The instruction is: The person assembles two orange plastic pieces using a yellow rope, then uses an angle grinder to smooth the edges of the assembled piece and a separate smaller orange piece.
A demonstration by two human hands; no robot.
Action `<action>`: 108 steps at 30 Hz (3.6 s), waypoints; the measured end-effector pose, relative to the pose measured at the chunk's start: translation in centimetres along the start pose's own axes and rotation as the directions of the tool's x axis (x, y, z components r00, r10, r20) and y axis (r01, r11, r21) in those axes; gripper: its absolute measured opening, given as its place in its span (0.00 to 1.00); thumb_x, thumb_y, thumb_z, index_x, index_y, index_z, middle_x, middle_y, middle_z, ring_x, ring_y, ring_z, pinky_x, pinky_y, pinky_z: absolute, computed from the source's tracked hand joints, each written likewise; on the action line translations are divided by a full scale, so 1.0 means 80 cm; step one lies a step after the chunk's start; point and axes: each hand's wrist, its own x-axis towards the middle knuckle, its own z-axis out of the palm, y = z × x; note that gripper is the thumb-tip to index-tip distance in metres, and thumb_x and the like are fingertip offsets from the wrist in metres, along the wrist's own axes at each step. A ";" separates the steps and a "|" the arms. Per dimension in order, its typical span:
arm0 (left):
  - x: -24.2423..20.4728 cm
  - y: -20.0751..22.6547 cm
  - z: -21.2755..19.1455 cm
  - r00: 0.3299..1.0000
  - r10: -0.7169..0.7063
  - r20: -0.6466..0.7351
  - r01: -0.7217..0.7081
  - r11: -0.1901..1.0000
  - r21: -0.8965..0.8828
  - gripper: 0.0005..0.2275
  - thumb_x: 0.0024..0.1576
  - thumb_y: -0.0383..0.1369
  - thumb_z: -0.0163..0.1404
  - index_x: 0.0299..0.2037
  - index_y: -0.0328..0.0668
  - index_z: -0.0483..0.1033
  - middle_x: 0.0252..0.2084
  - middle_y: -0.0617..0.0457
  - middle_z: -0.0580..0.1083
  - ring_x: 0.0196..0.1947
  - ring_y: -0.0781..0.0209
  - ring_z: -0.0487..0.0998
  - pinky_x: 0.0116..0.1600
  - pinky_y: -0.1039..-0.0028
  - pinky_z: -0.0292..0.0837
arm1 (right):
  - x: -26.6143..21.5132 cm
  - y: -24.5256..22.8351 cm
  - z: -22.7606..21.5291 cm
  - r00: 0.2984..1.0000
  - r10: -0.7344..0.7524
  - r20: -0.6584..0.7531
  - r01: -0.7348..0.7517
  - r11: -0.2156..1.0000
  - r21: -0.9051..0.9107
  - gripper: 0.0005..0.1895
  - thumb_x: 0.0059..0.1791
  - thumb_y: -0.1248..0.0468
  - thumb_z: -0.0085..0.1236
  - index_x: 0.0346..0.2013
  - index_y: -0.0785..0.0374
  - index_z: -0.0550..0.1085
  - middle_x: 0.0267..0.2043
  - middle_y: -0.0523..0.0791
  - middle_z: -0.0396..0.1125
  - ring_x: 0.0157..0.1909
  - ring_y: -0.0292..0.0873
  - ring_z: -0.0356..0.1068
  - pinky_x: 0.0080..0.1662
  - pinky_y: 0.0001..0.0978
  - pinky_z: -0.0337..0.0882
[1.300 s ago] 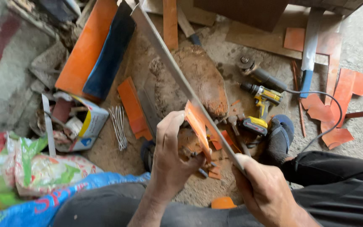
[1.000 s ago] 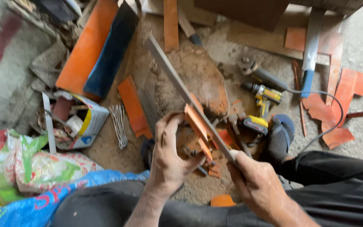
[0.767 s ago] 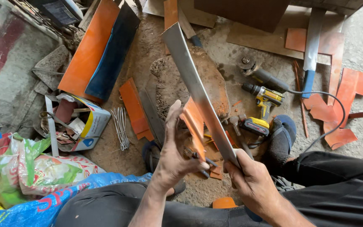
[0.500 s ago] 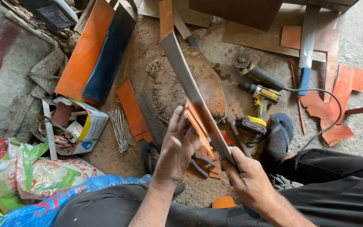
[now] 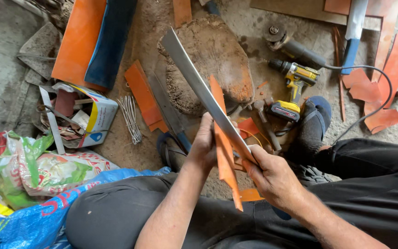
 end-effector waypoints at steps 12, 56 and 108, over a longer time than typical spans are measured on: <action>-0.039 0.116 0.025 0.545 0.822 0.165 -0.778 0.423 0.464 0.33 0.59 0.42 0.55 0.73 0.46 0.53 0.69 0.49 0.67 0.60 0.58 0.67 0.70 0.67 0.63 | 0.028 0.023 -0.018 0.987 0.099 -0.130 -0.122 0.976 -0.181 0.19 0.49 0.64 0.54 0.55 0.57 0.69 0.24 0.52 0.69 0.28 0.52 0.72 0.34 0.44 0.71; -0.030 0.123 0.000 0.502 0.798 0.333 -0.787 0.262 0.559 0.30 0.60 0.26 0.59 0.69 0.45 0.54 0.60 0.51 0.66 0.61 0.61 0.65 0.71 0.68 0.60 | 0.088 0.074 0.052 0.988 -0.157 0.000 0.131 0.821 -0.556 0.14 0.49 0.68 0.52 0.49 0.59 0.64 0.38 0.49 0.66 0.39 0.57 0.72 0.39 0.50 0.71; -0.009 0.119 -0.022 0.463 0.827 0.317 -0.750 0.176 0.638 0.28 0.61 0.28 0.59 0.70 0.38 0.58 0.62 0.53 0.64 0.67 0.57 0.65 0.74 0.65 0.60 | 0.087 0.096 0.055 0.998 -0.059 -0.009 0.045 0.836 -0.548 0.10 0.52 0.69 0.51 0.47 0.60 0.66 0.36 0.53 0.69 0.37 0.60 0.71 0.39 0.53 0.70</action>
